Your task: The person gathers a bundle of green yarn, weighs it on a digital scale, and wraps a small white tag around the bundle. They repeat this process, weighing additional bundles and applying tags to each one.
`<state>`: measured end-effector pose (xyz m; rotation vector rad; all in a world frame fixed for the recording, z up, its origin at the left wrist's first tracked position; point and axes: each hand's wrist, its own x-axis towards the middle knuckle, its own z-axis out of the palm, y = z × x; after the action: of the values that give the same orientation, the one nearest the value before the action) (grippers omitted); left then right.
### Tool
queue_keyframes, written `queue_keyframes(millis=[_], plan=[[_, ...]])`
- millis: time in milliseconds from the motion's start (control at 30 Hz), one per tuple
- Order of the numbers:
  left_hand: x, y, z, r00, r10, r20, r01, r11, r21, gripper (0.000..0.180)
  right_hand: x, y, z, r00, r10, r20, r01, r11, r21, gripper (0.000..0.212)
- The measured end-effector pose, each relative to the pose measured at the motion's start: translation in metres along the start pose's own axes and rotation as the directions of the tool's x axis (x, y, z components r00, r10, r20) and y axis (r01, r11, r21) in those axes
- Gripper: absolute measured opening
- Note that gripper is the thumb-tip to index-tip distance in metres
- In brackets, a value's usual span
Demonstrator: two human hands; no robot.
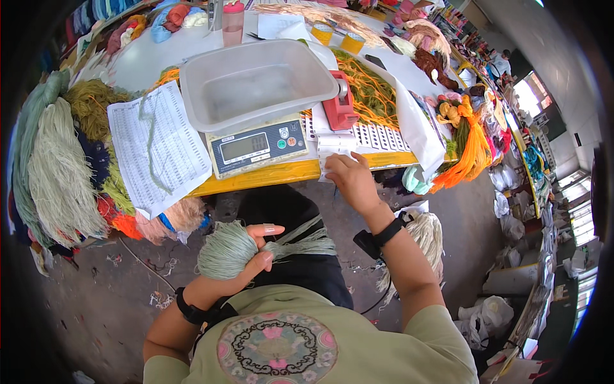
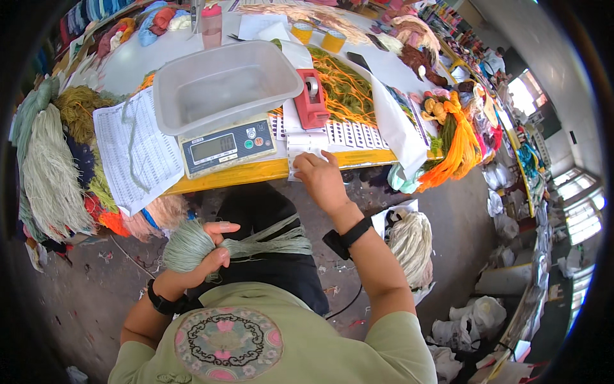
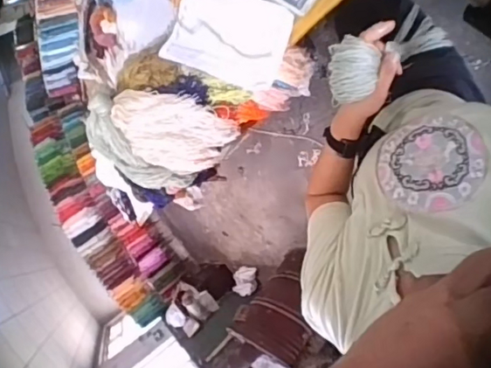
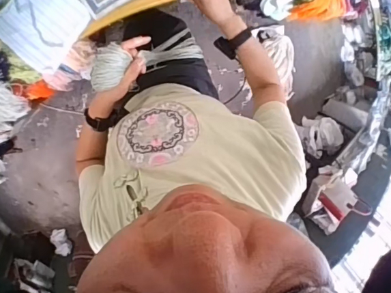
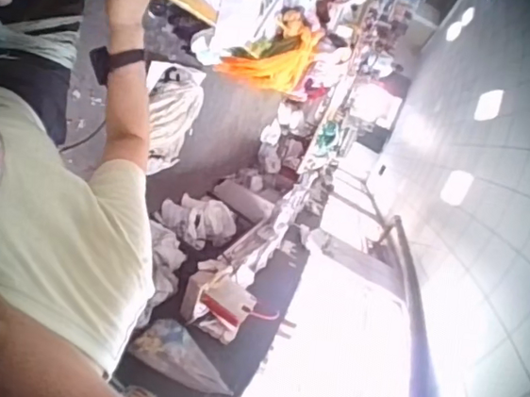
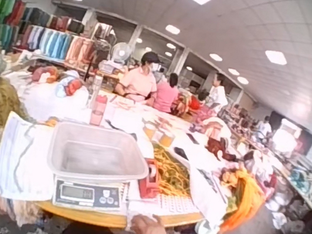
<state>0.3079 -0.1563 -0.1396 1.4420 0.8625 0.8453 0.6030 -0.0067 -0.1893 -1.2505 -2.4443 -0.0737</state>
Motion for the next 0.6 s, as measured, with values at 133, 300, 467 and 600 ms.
queue_keyframes(millis=[133,300,467,600], plan=[[0.004,0.004,0.001,1.000,-0.015,0.002,0.015,1.000,-0.020,0.037,-0.005,0.003,0.005,0.997,-0.026,-0.072,0.023,0.999,-0.038,0.018],[0.001,-0.004,0.006,0.997,0.044,-0.069,-0.047,0.998,-0.041,0.040,-0.016,0.002,0.007,0.996,-0.024,-0.081,0.022,1.000,-0.019,0.032],[-0.004,-0.015,-0.002,0.993,-0.010,-0.118,-0.002,0.996,-0.094,0.052,-0.030,-0.057,-0.027,0.978,0.208,0.001,-0.167,0.781,0.602,0.021],[0.011,-0.003,0.003,0.998,0.028,-0.050,-0.036,0.987,-0.158,0.069,-0.023,-0.125,-0.055,0.867,0.136,0.480,-0.442,-0.234,0.866,0.006]])
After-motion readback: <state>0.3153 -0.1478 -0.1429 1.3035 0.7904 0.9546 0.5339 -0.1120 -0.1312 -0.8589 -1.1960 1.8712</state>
